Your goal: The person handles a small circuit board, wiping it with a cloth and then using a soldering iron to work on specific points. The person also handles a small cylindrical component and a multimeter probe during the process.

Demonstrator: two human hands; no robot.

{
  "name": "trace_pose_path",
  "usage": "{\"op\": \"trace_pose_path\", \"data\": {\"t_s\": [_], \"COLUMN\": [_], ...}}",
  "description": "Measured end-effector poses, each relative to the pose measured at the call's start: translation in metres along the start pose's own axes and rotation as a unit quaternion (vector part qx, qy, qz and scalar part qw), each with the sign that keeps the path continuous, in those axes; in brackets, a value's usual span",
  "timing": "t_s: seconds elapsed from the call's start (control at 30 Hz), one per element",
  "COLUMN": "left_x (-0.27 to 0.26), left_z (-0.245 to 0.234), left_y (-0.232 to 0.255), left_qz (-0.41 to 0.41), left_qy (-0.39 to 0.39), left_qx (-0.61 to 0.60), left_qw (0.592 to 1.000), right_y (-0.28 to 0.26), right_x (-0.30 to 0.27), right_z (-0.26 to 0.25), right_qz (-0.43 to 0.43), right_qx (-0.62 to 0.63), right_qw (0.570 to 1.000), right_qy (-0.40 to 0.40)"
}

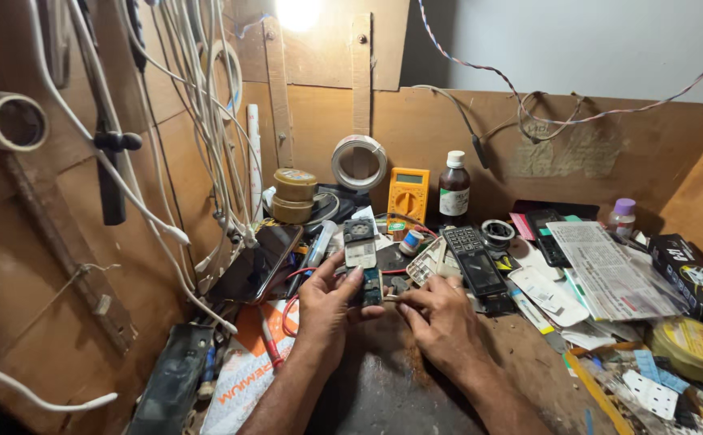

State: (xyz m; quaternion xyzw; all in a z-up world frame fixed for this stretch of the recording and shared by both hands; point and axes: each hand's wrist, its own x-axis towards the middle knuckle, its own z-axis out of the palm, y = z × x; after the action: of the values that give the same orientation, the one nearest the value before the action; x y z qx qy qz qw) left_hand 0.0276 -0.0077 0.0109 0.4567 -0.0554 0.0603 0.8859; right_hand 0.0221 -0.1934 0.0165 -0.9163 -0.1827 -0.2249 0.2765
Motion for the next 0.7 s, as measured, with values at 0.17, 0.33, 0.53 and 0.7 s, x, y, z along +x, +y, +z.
{"op": "trace_pose_path", "data": {"t_s": [0.17, 0.33, 0.53, 0.7], "left_x": [0.006, 0.006, 0.002, -0.004], "left_z": [-0.002, -0.010, -0.004, -0.001], "left_y": [-0.008, -0.008, -0.010, -0.006], "left_qz": [-0.008, -0.020, -0.014, -0.047], "left_qy": [-0.048, -0.084, -0.125, -0.118], "left_qx": [-0.022, 0.006, 0.118, 0.143], "left_qw": [0.999, 0.996, 0.985, 0.982], "right_y": [0.009, 0.019, 0.031, 0.037], "right_x": [0.005, 0.014, 0.011, 0.007], "right_z": [0.010, 0.015, 0.001, 0.005], "right_qz": [-0.071, 0.061, 0.235, 0.243], "right_qx": [-0.054, 0.144, 0.522, 0.541], "right_qw": [0.995, 0.984, 0.820, 0.805], "right_qy": [0.036, 0.088, 0.022, 0.023]}}
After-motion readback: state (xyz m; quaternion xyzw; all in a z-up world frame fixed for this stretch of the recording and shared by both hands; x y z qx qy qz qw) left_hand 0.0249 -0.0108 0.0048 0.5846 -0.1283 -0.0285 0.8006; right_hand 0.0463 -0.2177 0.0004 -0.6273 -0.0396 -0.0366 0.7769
